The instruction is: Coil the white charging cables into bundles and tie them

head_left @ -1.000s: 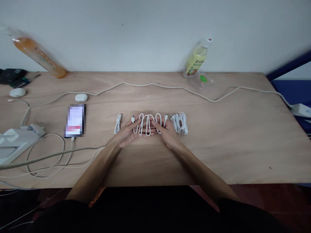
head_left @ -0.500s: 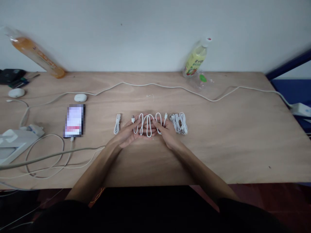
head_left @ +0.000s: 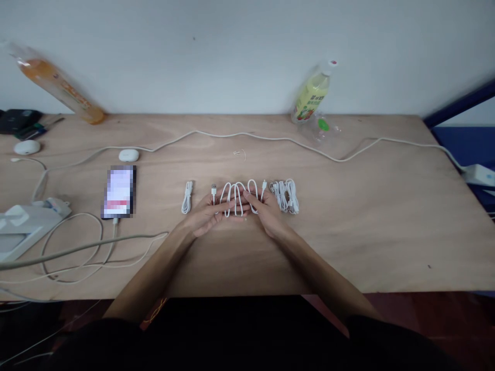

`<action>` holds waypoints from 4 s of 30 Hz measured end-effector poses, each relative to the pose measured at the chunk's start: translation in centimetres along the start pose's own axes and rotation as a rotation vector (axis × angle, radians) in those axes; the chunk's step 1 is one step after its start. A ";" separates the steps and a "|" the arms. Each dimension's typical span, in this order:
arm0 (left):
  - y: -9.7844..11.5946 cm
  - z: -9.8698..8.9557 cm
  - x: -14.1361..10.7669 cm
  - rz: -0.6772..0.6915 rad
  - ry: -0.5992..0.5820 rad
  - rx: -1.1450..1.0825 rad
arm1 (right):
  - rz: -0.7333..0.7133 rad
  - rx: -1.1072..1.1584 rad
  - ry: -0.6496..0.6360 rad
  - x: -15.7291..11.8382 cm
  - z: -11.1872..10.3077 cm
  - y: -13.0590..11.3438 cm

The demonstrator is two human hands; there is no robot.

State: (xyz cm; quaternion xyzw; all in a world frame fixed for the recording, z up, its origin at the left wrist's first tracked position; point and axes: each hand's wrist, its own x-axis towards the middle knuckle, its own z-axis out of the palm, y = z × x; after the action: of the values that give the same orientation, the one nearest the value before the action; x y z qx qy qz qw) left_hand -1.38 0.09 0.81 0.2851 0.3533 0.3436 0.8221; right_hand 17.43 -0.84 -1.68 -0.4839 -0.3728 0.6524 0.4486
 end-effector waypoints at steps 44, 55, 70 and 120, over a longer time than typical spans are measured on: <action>-0.3 -0.3 0.6 -0.017 0.050 -0.157 | 0.034 0.258 -0.122 0.2 0.0 -0.3; -0.4 0.3 0.6 0.006 0.119 -0.158 | 0.023 0.235 -0.153 0.0 0.1 -0.6; -0.4 0.4 0.6 0.029 0.128 -0.171 | -0.039 0.134 -0.105 0.6 -0.1 0.0; 0.4 0.7 0.4 0.053 0.240 -0.199 | -0.086 -0.122 -0.173 -0.1 -0.2 -1.8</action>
State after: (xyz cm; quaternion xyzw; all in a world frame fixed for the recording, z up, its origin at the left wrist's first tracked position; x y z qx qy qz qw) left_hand -0.75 0.51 1.38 0.1687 0.4054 0.4301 0.7888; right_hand 18.07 -0.29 -0.03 -0.4357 -0.4694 0.6481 0.4121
